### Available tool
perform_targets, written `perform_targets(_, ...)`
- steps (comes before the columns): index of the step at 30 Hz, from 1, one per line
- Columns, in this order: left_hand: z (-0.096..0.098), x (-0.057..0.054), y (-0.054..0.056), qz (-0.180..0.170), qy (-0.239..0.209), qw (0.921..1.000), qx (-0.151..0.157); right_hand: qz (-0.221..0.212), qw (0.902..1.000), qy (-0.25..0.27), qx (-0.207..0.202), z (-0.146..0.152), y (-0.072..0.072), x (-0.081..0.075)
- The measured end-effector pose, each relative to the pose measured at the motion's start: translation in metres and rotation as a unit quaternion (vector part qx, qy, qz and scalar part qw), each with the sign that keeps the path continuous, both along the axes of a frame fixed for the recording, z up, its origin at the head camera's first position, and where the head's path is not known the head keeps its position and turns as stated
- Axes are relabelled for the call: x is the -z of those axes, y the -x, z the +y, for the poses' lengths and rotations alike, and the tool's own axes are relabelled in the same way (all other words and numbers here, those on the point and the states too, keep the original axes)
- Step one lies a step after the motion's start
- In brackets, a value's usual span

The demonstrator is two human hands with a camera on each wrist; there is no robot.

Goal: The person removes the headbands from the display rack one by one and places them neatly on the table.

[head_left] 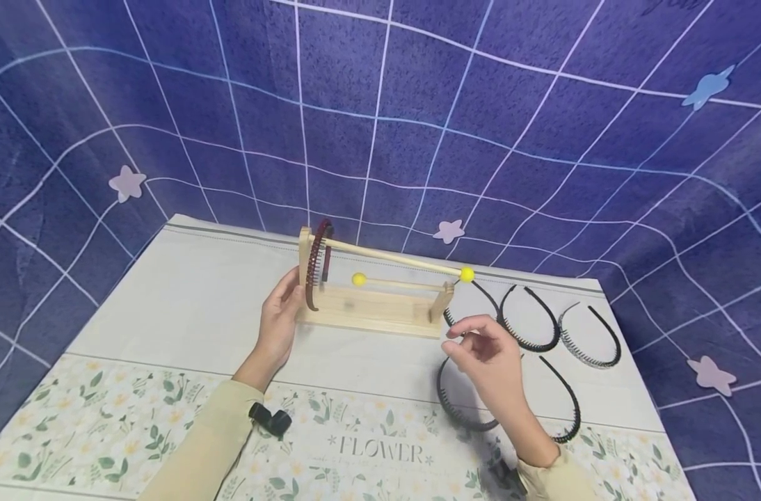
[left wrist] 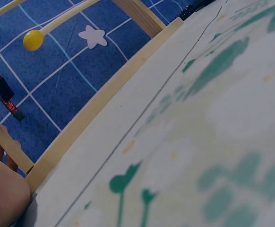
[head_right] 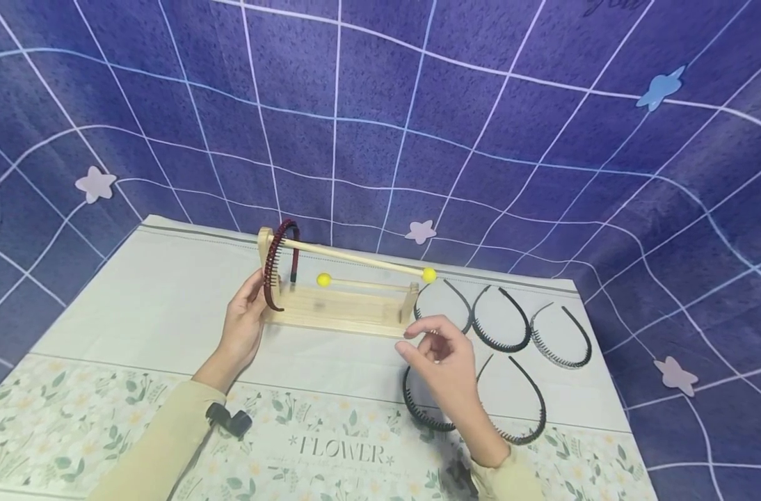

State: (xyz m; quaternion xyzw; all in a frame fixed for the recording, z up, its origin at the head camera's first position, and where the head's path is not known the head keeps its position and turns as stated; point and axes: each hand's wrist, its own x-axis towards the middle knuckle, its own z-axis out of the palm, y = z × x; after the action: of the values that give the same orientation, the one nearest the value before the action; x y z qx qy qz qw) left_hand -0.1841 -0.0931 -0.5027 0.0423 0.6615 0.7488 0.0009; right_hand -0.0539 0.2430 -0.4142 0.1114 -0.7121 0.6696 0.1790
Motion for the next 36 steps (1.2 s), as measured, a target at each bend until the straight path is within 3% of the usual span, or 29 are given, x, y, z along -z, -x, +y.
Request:
perform_targets(8, -0.002, 0.002, 0.0, 0.002, -0.003, 1.0, -0.002, -0.048, 0.9979, 0.033, -0.029, -0.032, 0.007, 0.0)
perform_targets(16, -0.001, 0.002, 0.0, -0.007, -0.001, 1.0, 0.001, -0.1, 0.9917, 0.033, -0.074, -0.059, 0.017, -0.009)
perform_targets(29, -0.002, 0.002, 0.001, -0.007, 0.004, 1.0, 0.002, -0.145, 0.9821, 0.055, -0.106, -0.09, 0.033, -0.019)
perform_targets(36, -0.001, 0.002, 0.001, -0.006, 0.001, 1.0, -0.001, -0.13, 0.984, 0.056, -0.109, -0.103, 0.043, -0.022)
